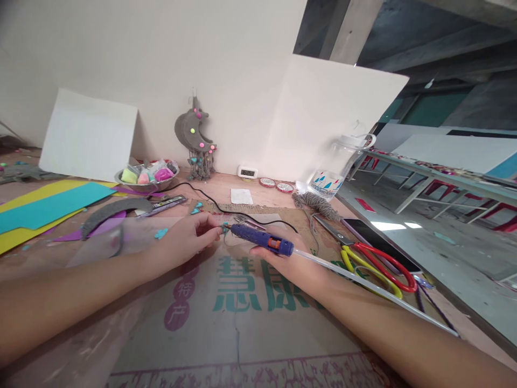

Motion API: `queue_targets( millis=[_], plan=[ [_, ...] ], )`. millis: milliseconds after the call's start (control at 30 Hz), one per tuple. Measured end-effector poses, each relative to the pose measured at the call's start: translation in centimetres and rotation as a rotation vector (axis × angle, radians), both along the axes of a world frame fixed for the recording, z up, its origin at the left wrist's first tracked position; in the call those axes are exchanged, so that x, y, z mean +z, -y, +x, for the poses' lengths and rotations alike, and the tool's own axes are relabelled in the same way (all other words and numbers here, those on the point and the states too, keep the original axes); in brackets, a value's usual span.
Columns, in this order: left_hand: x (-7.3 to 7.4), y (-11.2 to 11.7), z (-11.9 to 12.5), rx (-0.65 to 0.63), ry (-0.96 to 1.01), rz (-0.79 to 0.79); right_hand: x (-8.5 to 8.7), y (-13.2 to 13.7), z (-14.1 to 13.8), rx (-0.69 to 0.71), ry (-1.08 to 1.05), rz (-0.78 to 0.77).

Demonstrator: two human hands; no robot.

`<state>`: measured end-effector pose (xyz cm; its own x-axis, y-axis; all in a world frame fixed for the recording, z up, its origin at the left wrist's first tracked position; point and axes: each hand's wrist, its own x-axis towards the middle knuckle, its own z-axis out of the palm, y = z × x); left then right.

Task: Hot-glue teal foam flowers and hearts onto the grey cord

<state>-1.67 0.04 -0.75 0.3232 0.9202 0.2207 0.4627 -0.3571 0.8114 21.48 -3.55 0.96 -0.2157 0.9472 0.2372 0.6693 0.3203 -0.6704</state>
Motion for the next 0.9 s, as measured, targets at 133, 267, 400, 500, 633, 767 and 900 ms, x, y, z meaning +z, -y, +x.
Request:
queue_targets(
  millis=[133,267,400,500,633,767,900],
  plan=[
    [-0.04,-0.03,-0.04,0.004,-0.019,0.000,0.07,0.03,-0.18,-0.004,-0.016,-0.004],
    [-0.07,-0.09,0.00,0.006,-0.037,-0.002,-0.07,-0.09,-0.11,-0.003,-0.023,0.007],
    [-0.08,-0.12,0.05,0.001,-0.038,0.005,-0.24,-0.15,0.07,-0.001,-0.001,0.020],
    [-0.01,-0.10,0.06,-0.001,-0.038,0.007,-0.25,-0.14,0.11,-0.006,0.008,0.017],
    [0.10,-0.10,0.10,0.000,-0.046,-0.003,-0.15,-0.14,0.07,-0.020,0.023,0.001],
    [-0.05,-0.17,0.09,-0.005,-0.039,0.006,-0.03,-0.16,0.06,-0.016,0.038,-0.004],
    [-0.21,-0.21,0.04,-0.013,-0.032,0.012,0.03,-0.17,0.08,-0.015,0.034,0.003]
  ],
)
